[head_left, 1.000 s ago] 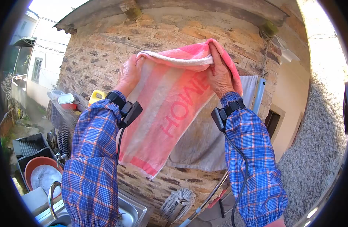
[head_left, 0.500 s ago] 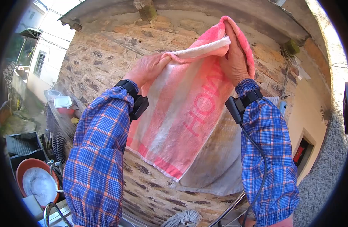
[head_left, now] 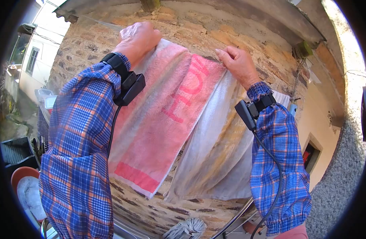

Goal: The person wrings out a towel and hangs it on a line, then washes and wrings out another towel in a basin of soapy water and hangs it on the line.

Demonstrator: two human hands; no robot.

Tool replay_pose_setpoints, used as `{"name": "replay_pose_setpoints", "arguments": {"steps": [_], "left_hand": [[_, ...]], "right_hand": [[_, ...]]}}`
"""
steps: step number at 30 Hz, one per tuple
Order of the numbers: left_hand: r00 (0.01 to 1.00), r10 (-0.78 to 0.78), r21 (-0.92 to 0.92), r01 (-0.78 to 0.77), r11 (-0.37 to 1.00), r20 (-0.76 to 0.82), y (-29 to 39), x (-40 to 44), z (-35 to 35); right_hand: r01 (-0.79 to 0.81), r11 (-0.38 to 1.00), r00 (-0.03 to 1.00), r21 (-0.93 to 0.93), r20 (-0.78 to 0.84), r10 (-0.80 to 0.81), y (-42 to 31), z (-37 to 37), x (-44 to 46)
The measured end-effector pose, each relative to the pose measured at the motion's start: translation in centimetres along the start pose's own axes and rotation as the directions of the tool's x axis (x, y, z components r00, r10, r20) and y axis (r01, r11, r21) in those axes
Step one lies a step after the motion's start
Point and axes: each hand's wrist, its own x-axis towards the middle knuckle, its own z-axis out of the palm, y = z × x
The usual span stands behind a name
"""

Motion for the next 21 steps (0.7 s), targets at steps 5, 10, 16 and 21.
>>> {"name": "replay_pose_setpoints", "arguments": {"steps": [5, 10, 16, 21], "left_hand": [[0.995, 0.05, -0.01, -0.05, 0.999, 0.091, 0.6, -1.4, -0.5], [0.96, 0.191, -0.202, -0.149, 0.968, 0.206, -4.5, 1.6, 1.8], [0.952, 0.263, 0.052, -0.274, 0.96, 0.158, -6.3, 1.5, 0.8], [0.996, 0.081, 0.118, -0.076, 0.99, -0.041, -5.7, 1.4, -0.1]], "right_hand": [[0.242, 0.904, 0.959, -0.351, -0.054, -0.278, -2.9, -0.8, -6.4], [0.1, 0.993, 0.986, -0.064, 0.139, -0.091, -3.7, 1.6, -6.9], [-0.023, 0.925, 0.999, 0.38, -0.031, 0.038, 1.0, 0.5, 0.0], [-0.084, 0.994, 0.995, 0.065, -0.044, 0.087, 2.8, 0.8, 0.8]]}}
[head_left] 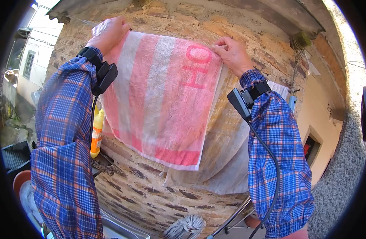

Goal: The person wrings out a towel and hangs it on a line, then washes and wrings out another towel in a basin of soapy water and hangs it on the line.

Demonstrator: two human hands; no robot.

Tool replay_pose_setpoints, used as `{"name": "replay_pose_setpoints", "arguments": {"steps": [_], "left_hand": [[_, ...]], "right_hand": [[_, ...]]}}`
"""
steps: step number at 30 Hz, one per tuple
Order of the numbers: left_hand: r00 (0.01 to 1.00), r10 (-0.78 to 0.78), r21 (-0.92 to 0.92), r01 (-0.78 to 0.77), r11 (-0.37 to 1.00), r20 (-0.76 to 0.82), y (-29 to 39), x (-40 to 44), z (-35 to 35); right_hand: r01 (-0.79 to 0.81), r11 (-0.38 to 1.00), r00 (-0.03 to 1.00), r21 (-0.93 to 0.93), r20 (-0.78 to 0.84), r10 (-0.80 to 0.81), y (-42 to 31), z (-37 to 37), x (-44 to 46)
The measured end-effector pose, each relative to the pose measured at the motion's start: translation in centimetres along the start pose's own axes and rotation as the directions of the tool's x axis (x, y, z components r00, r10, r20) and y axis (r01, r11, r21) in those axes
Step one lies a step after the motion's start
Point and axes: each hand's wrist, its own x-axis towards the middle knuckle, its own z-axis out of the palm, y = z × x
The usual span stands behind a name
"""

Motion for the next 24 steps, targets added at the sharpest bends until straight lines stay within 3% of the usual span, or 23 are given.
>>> {"name": "replay_pose_setpoints", "arguments": {"steps": [2, 3, 5, 6, 8, 9, 11, 12, 14, 15, 17, 18, 19, 20, 21, 22, 23, 24], "left_hand": [[0.998, 0.052, -0.076, -0.049, 0.996, 0.034, -1.4, 0.4, 0.6], [0.998, 0.048, -0.07, -0.045, 0.997, 0.036, -2.6, 0.5, 1.2], [0.947, 0.279, -0.27, -0.229, 0.935, 0.162, -4.5, 0.7, 2.6], [0.946, 0.275, -0.269, -0.224, 0.937, 0.169, -5.0, 0.7, 3.1], [0.93, 0.363, -0.342, -0.321, 0.883, 0.065, -5.7, 0.2, 3.2], [0.931, 0.358, -0.338, -0.314, 0.887, 0.075, -5.8, 0.1, 3.1], [0.978, 0.201, -0.351, -0.167, 0.921, 0.061, -5.3, 0.1, 3.1], [0.977, 0.2, -0.35, -0.162, 0.923, 0.074, -5.7, 0.6, 3.6], [0.973, 0.214, -0.187, -0.228, 0.956, -0.092, -6.3, 1.2, 4.3], [0.974, 0.209, -0.182, -0.221, 0.958, -0.087, -6.7, 1.3, 4.8], [0.989, 0.119, -0.435, -0.144, 0.889, -0.084, -5.0, 0.3, 4.2], [0.99, 0.113, -0.427, -0.137, 0.894, -0.082, -4.6, 0.0, 3.9], [0.997, -0.022, -0.697, -0.032, 0.717, -0.068, -4.8, -0.2, 4.2], [0.989, -0.145, -0.891, 0.055, 0.452, -0.013, -5.0, -0.5, 4.4], [0.989, -0.149, -0.888, 0.063, 0.456, -0.006, -5.6, -0.9, 4.6], [0.988, 0.013, -0.902, 0.135, 0.409, 0.154, -6.4, -1.6, 4.6], [0.937, 0.181, -0.901, 0.215, 0.376, 0.299, -6.8, -1.9, 4.6], [0.938, 0.174, -0.898, 0.216, 0.384, 0.3, -7.0, -2.1, 4.8]], "right_hand": [[-0.025, 0.999, 0.996, -0.042, 0.088, 0.029, -0.8, -0.6, -1.1], [-0.039, 0.998, 0.977, 0.04, 0.213, 0.029, -1.3, -1.4, -2.4], [0.017, 0.998, 0.954, 0.068, 0.297, -0.036, 0.5, -1.4, -3.8], [0.071, 0.993, 0.919, 0.095, 0.381, -0.102, 1.6, -1.5, -4.3], [0.065, 0.987, 0.917, 0.145, 0.381, -0.116, 1.6, -2.3, -5.0], [0.007, 0.988, 0.922, 0.151, 0.382, -0.065, 1.4, -2.8, -5.1], [-0.075, 0.983, 0.919, 0.167, 0.395, 0.003, 1.3, -3.6, -4.9], [-0.086, 0.982, 0.915, 0.17, 0.403, 0.01, 1.3, -4.0, -4.8], [-0.036, 0.998, 0.924, 0.049, 0.382, 0.015, 1.7, -4.7, -4.5], [-0.062, 0.995, 0.908, 0.081, 0.418, 0.023, 1.9, -4.7, -4.4], [-0.005, 0.995, 0.923, 0.096, 0.383, -0.032, 0.9, -3.2, -5.1], [0.053, 0.994, 0.937, 0.099, 0.34, -0.084, 0.1, -2.3, -5.6], [0.167, 0.977, 0.931, 0.132, 0.305, -0.201, -1.2, -1.5, -6.0], [0.166, 0.976, 0.928, 0.142, 0.312, -0.204, -1.4, -0.5, -5.9], [0.183, 0.978, 0.926, 0.099, 0.318, -0.205, -1.4, 0.3, -5.5], [0.202, 0.978, 0.922, 0.054, 0.326, -0.208, -1.3, 1.1, -5.1], [0.312, 0.949, 0.913, 0.054, 0.259, -0.315, -1.0, 1.8, -4.6], [0.316, 0.947, 0.911, 0.064, 0.258, -0.321, -0.9, 2.3, -4.6]]}}
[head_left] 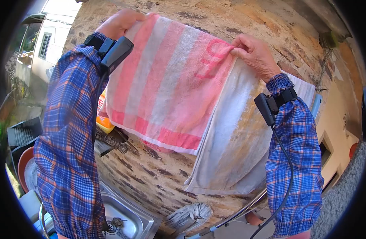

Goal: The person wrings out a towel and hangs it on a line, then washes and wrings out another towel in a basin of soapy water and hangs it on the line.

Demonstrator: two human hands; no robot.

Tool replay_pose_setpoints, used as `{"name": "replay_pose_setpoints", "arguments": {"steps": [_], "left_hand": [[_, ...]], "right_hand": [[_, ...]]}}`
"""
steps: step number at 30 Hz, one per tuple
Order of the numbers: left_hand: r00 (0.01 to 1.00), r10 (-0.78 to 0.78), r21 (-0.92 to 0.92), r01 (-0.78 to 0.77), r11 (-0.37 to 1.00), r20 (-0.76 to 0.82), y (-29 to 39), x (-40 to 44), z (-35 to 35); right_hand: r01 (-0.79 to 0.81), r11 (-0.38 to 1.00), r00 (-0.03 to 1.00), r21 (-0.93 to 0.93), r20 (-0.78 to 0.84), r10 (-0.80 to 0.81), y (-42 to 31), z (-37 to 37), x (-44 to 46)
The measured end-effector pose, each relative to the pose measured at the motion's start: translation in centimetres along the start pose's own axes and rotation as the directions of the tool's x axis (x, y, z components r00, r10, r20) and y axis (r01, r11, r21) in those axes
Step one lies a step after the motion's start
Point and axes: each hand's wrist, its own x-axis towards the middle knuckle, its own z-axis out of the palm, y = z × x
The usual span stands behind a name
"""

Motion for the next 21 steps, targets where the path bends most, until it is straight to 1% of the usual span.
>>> {"name": "replay_pose_setpoints", "arguments": {"steps": [2, 3, 4, 5, 6, 7, 8, 9, 10, 11, 12, 13, 14, 15, 16, 17, 18, 19, 20, 21], "left_hand": [[0.975, -0.204, 0.01, 0.206, 0.978, -0.088, 2.7, -2.4, 2.6], [0.975, -0.129, 0.144, 0.156, 0.977, -0.182, 1.7, -1.6, 2.0], [0.971, -0.138, 0.147, 0.169, 0.975, -0.197, 0.2, -0.4, 1.3], [0.959, -0.094, 0.093, 0.123, 0.988, -0.269, -1.3, 1.0, 0.5], [0.939, -0.054, 0.042, 0.072, 0.996, -0.341, -2.3, 1.7, 0.0], [0.935, -0.062, 0.042, 0.082, 0.996, -0.348, -2.1, 1.7, 0.2], [0.887, -0.104, 0.046, 0.139, 0.989, -0.449, -1.4, 2.3, 0.8], [0.829, -0.138, 0.043, 0.191, 0.981, -0.542, -0.7, 2.7, 1.3], [0.83, -0.132, 0.045, 0.185, 0.982, -0.542, -3.3, 4.4, -0.2], [0.921, 0.231, 0.279, -0.143, 0.95, -0.313, -5.8, 6.1, -1.9], [0.931, 0.278, 0.427, -0.157, 0.89, -0.237, -5.3, 6.2, -1.3], [0.933, 0.324, 0.565, -0.183, 0.804, -0.159, -4.0, 5.7, -0.2], [0.927, 0.366, 0.681, -0.217, 0.699, -0.08, -2.8, 5.3, 0.8], [0.897, 0.252, 0.371, -0.109, 0.922, -0.363, -0.9, 4.0, 2.8], [0.831, 0.029, -0.029, -0.054, 0.998, -0.555, -0.1, 2.9, 4.0], [0.851, 0.02, -0.008, -0.029, 1.0, -0.525, 1.1, 1.7, 4.7], [0.854, 0.026, -0.007, -0.034, 0.999, -0.519, 1.2, 1.8, 4.8], [0.864, 0.007, 0.015, 0.001, 1.0, -0.503, 1.1, 1.8, 5.0], [0.872, -0.012, 0.042, 0.038, 0.998, -0.49, 1.0, 1.7, 4.9], [0.874, -0.016, 0.046, 0.044, 0.998, -0.485, 0.6, 1.7, 4.5]], "right_hand": [[-0.063, 0.989, 0.994, 0.136, -0.083, 0.074, 0.4, 0.2, 0.4], [-0.047, 0.988, 0.995, 0.145, -0.078, 0.059, 0.6, 0.0, 0.6], [-0.134, 0.919, 0.98, 0.37, -0.09, 0.179, 1.0, -0.4, 0.5], [-0.209, 0.792, 0.951, 0.574, -0.069, 0.301, 1.1, -0.6, 0.4], [-0.211, 0.787, 0.954, 0.58, -0.054, 0.296, 0.8, -0.8, 0.4], [-0.245, 0.683, 0.905, 0.688, -0.09, 0.415, 0.4, -1.1, 0.3], [-0.256, 0.567, 0.838, 0.783, -0.113, 0.534, 0.5, -1.5, 0.3], [-0.24, 0.56, 0.844, 0.793, -0.114, 0.524, 1.4, -1.4, 0.2], [-0.235, 0.562, 0.845, 0.793, -0.119, 0.522, 0.9, -1.3, 0.0], [-0.183, 0.59, 0.867, 0.786, -0.155, 0.474, 0.2, -1.2, -0.5], [-0.128, 0.615, 0.884, 0.778, -0.191, 0.427, -0.4, -1.4, -1.2], [-0.161, 0.673, 0.912, 0.722, -0.152, 0.381, -0.6, -1.8, -1.7], [-0.131, 0.677, 0.913, 0.724, -0.178, 0.368, -1.0, -2.1, -1.9], [-0.255, 0.689, 0.904, 0.678, -0.087, 0.419, -1.9, -2.3, -1.7], [-0.386, 0.688, 0.875, 0.615, 0.009, 0.484, -2.4, -2.7, -1.6], [-0.282, 0.809, 0.943, 0.515, -0.006, 0.333, 0.0, -1.8, -1.6], [-0.282, 0.81, 0.941, 0.515, -0.014, 0.337, 0.5, -1.9, -1.3], [-0.33, 0.843, 0.943, 0.425, 0.119, 0.31, 1.0, -2.1, -1.0], [-0.362, 0.871, 0.924, 0.332, 0.254, 0.287, 1.4, -2.0, -0.8], [-0.331, 0.807, 0.942, 0.489, 0.212, 0.258, 1.3, -1.8, -0.8]]}}
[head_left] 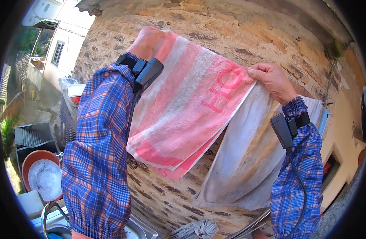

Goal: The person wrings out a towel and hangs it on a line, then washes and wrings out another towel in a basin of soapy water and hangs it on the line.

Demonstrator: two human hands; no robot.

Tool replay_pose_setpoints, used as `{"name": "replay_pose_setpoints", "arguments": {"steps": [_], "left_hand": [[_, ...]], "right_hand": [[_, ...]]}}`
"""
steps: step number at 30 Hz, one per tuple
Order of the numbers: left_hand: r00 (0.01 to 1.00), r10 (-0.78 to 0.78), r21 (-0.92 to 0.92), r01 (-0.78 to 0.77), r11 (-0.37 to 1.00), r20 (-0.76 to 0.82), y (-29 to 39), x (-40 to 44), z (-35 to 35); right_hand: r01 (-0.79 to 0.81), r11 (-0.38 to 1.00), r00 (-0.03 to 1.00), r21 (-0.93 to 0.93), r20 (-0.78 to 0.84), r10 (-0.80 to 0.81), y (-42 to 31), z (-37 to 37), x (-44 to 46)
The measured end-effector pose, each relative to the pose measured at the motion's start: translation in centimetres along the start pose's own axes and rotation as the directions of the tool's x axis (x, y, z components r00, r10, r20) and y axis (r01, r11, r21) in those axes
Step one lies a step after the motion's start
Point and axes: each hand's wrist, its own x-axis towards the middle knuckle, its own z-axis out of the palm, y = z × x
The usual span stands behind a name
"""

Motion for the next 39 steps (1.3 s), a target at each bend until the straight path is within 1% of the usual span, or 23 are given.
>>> {"name": "replay_pose_setpoints", "arguments": {"steps": [1, 3, 6, 7, 8, 9, 11, 13, 14, 15, 16, 17, 18, 19, 20, 22, 23, 25, 29, 32, 37, 38, 39], "left_hand": [[0.997, -0.07, 0.085, 0.068, 0.994, 0.022, -0.1, 0.2, -0.4], [0.99, -0.138, 0.171, 0.13, 0.977, 0.037, -0.2, 0.5, -0.8], [0.961, -0.258, 0.141, 0.243, 0.96, 0.099, -2.0, 3.3, -0.9], [0.993, 0.021, 0.2, -0.045, 0.979, 0.119, -5.8, 6.5, -1.4], [0.976, 0.169, 0.223, -0.197, 0.955, 0.138, -6.1, 7.5, -1.3], [0.937, 0.314, 0.244, -0.344, 0.907, 0.154, -6.2, 8.5, -1.2], [0.976, -0.083, -0.006, 0.084, 0.996, -0.2, -4.1, 8.4, 0.8], [0.992, -0.067, -0.103, 0.055, 0.993, -0.11, -4.2, 9.4, 0.5], [0.996, 0.003, 0.171, 0.012, 0.985, -0.089, -3.1, 8.9, -0.1], [0.997, 0.063, 0.432, -0.035, 0.901, -0.051, -2.1, 8.2, -0.9], [0.995, 0.095, 0.824, -0.064, 0.563, 0.012, -0.2, 6.4, 0.4], [0.989, 0.127, 0.994, -0.085, 0.073, 0.076, 1.8, 4.5, 1.8], [0.984, 0.17, 0.804, -0.066, 0.592, -0.045, 1.5, 4.2, 1.9], [0.974, 0.145, 0.368, -0.072, 0.927, -0.175, 1.4, 4.0, 1.8], [0.974, 0.141, 0.368, -0.067, 0.927, -0.179, 1.3, 3.9, 1.7], [0.998, 0.063, 0.067, -0.064, 0.996, 0.004, 1.5, 4.0, 1.6], [0.998, 0.066, 0.064, -0.066, 0.996, 0.003, 1.3, 3.9, 1.5], [0.993, 0.11, -0.302, -0.117, 0.946, -0.04, 0.5, 3.7, 0.9], [0.968, 0.045, -0.093, -0.07, 0.993, -0.246, -0.8, 3.1, -3.0], [0.97, -0.207, -0.144, 0.224, 0.964, 0.124, -2.1, 0.7, -2.4], [0.988, -0.004, -0.082, 0.017, 0.996, 0.155, -3.7, 0.3, 0.6], [1.0, -0.024, -0.058, 0.024, 0.998, -0.011, -3.9, 1.2, 0.3], [0.984, -0.039, -0.033, 0.034, 0.999, -0.175, -4.2, 1.9, 0.0]], "right_hand": [[-0.003, 1.0, 1.0, 0.006, 0.002, 0.003, 0.1, 0.3, -0.2], [-0.032, 0.972, 0.991, 0.235, -0.116, 0.061, 0.1, 0.4, -0.4], [0.05, 0.977, 0.978, 0.208, -0.208, -0.006, 1.4, 0.5, -0.8], [0.094, 0.981, 0.967, 0.172, -0.249, -0.049, 1.8, 0.7, -1.0], [0.137, 0.986, 0.934, -0.092, -0.32, -0.16, 2.0, 1.0, -1.2], [0.144, 0.984, 0.928, -0.1, -0.331, -0.17, 1.7, 1.5, -1.6], [0.18, 0.845, 0.821, -0.503, -0.396, -0.411, 1.0, 2.4, -2.1], [0.179, 0.828, 0.814, -0.532, -0.392, -0.428, 0.6, 2.4, -2.2], [0.164, 0.86, 0.848, -0.483, -0.376, -0.373, 0.4, 2.5, -2.3], [0.146, 0.89, 0.88, -0.431, -0.355, -0.316, 0.2, 2.7, -2.4], [0.145, 0.891, 0.88, -0.431, -0.354, -0.315, 0.2, 2.8, -2.5], [0.152, 0.901, 0.878, -0.405, -0.363, -0.311, 0.1, 2.9, -2.7], [0.158, 0.912, 0.878, -0.379, -0.369, -0.305, 0.1, 3.0, -2.8], [0.159, 0.912, 0.88, -0.379, -0.363, -0.304, 0.1, 3.1, -2.8], [0.179, 0.914, 0.872, -0.364, -0.371, -0.319, 0.2, 3.1, -2.9], [0.199, 0.914, 0.862, -0.353, -0.381, -0.335, 0.1, 3.1, -3.0], [0.218, 0.918, 0.853, -0.333, -0.392, -0.344, 0.0, 3.0, -3.2], [0.234, 0.918, 0.842, -0.321, -0.406, -0.357, -0.1, 2.5, -3.3], [0.266, 0.958, 0.853, -0.11, -0.436, -0.287, 1.6, 2.2, -2.1], [0.289, 0.957, 0.858, -0.021, -0.438, -0.269, 1.3, 3.1, -2.1], [0.278, 0.961, 0.853, -0.008, -0.457, -0.251, 1.0, 2.9, -2.3], [0.263, 0.965, 0.856, -0.013, -0.458, -0.239, 0.9, 2.6, -2.5], [0.204, 0.965, 0.897, -0.165, -0.364, -0.252, 0.6, 2.3, -2.9]]}}
